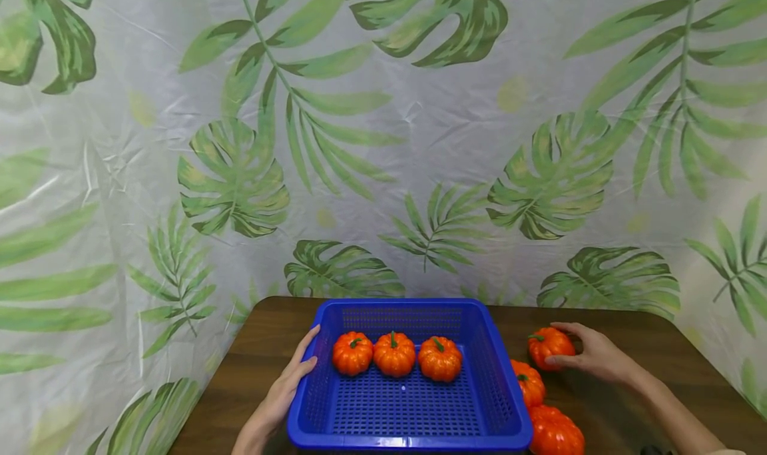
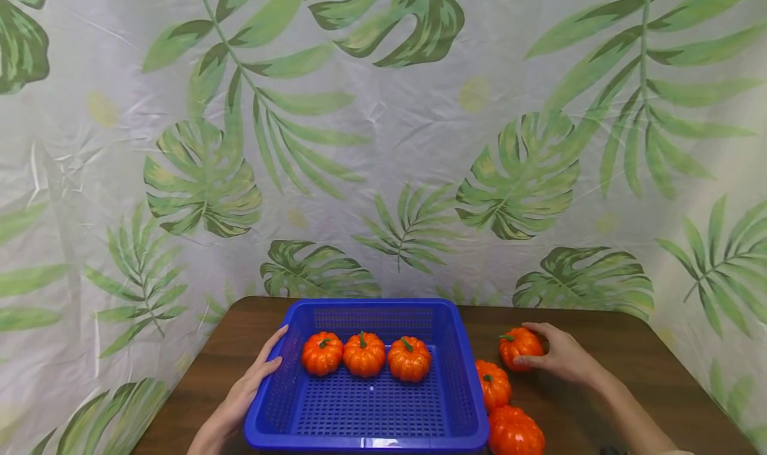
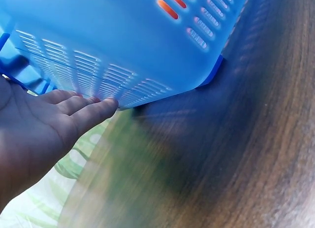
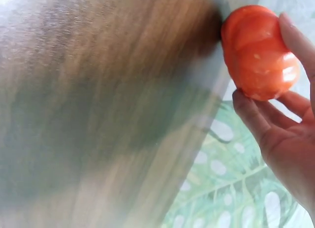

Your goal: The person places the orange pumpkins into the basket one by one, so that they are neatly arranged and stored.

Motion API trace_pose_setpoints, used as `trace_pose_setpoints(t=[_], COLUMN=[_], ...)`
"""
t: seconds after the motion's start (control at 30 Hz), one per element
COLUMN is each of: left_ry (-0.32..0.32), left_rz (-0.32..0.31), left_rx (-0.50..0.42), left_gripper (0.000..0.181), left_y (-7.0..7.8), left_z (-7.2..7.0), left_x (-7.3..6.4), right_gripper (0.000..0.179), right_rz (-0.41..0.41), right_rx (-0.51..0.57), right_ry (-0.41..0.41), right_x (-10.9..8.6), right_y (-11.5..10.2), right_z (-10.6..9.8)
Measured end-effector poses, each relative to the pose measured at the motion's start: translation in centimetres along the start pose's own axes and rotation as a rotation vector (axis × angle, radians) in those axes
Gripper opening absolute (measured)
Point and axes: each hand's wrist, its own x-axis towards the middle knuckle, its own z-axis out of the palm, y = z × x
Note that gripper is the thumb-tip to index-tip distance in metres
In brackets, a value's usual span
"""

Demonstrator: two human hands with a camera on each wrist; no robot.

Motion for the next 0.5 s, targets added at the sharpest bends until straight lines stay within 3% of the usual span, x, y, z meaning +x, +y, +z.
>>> trace_pose_setpoints(t=[0.3,0.5], left_ry=[0.01,0.015], left_rz=[-0.006,-0.018], left_rx=[-0.004,-0.006], left_gripper=[0.062,0.062], left_y=[0.14,0.23], left_z=[0.07,0.15], left_x=[-0.01,-0.04], right_gripper=[0.078,0.074], right_rz=[-0.039,-0.03], right_rx=[0.014,-0.001], right_ry=[-0.078,-0.031], right_x=[0.52,0.23], right_y=[-0.35,-0.27], right_z=[-0.37,-0.06])
